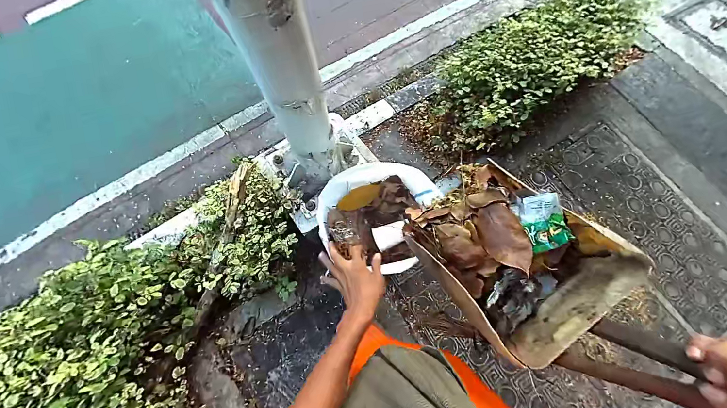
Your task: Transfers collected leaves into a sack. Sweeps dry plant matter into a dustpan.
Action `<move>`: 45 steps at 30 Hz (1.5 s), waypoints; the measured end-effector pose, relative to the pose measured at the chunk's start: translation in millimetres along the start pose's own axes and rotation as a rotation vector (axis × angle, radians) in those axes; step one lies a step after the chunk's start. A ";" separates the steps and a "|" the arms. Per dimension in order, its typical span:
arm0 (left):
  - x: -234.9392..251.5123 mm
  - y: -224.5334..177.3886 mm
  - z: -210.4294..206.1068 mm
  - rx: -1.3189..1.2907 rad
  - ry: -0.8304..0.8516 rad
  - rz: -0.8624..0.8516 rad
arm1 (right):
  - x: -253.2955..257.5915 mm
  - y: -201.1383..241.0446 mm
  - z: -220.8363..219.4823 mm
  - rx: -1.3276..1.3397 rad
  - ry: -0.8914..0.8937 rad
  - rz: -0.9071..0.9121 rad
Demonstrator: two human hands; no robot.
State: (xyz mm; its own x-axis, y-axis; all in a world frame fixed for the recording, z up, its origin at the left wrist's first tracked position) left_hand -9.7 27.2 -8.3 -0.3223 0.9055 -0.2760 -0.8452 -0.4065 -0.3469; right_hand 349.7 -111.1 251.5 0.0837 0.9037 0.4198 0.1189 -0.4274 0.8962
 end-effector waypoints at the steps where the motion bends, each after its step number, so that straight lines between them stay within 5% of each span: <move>1: 19.7 26.1 -12.8 0.012 0.089 0.094 | 23.7 -11.9 -17.0 -0.005 0.058 -0.038; 6: 72.4 77.3 -41.3 -0.133 0.376 0.086 | 152.5 -107.4 -131.4 -0.086 0.238 -0.390; 10: 83.5 86.2 -47.5 -0.414 0.338 -0.032 | 225.3 -228.5 -267.5 -0.603 0.498 -0.675; 14: 82.8 78.8 -48.3 -0.443 0.431 -0.089 | 187.2 -381.8 -349.5 -0.749 0.810 -0.794; 16: 91.7 82.8 -45.7 -0.423 0.458 -0.098 | 161.6 -422.6 -371.4 -0.825 0.963 -0.855; 21: 104.1 90.0 -32.4 -0.386 0.493 -0.151 | 150.9 -403.8 -429.7 -1.047 1.146 -0.881; 25: 111.2 88.1 -26.2 -0.411 0.542 -0.225 | 170.2 -398.6 -436.6 -1.127 1.144 -0.897; 29: 114.6 88.6 -35.3 -0.419 0.570 -0.350 | 199.8 -386.1 -414.0 -1.205 0.996 -0.902; 39: 106.6 105.8 -30.5 -0.407 0.585 -0.414 | 296.8 -248.5 -367.2 -1.103 0.778 -0.799; 45: 105.2 112.7 -38.7 -0.498 0.482 -0.474 | 267.0 -281.4 -352.7 -0.903 0.573 -0.790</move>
State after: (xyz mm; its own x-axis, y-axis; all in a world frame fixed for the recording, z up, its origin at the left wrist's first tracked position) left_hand -122.3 71.9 -111.1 0.3324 0.8890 -0.3150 -0.5220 -0.1048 -0.8465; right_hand -10.3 259.4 162.0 -0.1554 0.8778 -0.4531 -0.7705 0.1793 0.6117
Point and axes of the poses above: each hand's wrist, its own x-axis towards the middle knuckle, its own z-axis out of the back of the hand, y = z × x, the point moved 3 cm from there along x, towards the middle knuckle, and after that the axes turned 15 degrees about x, right-handed, at the moved point
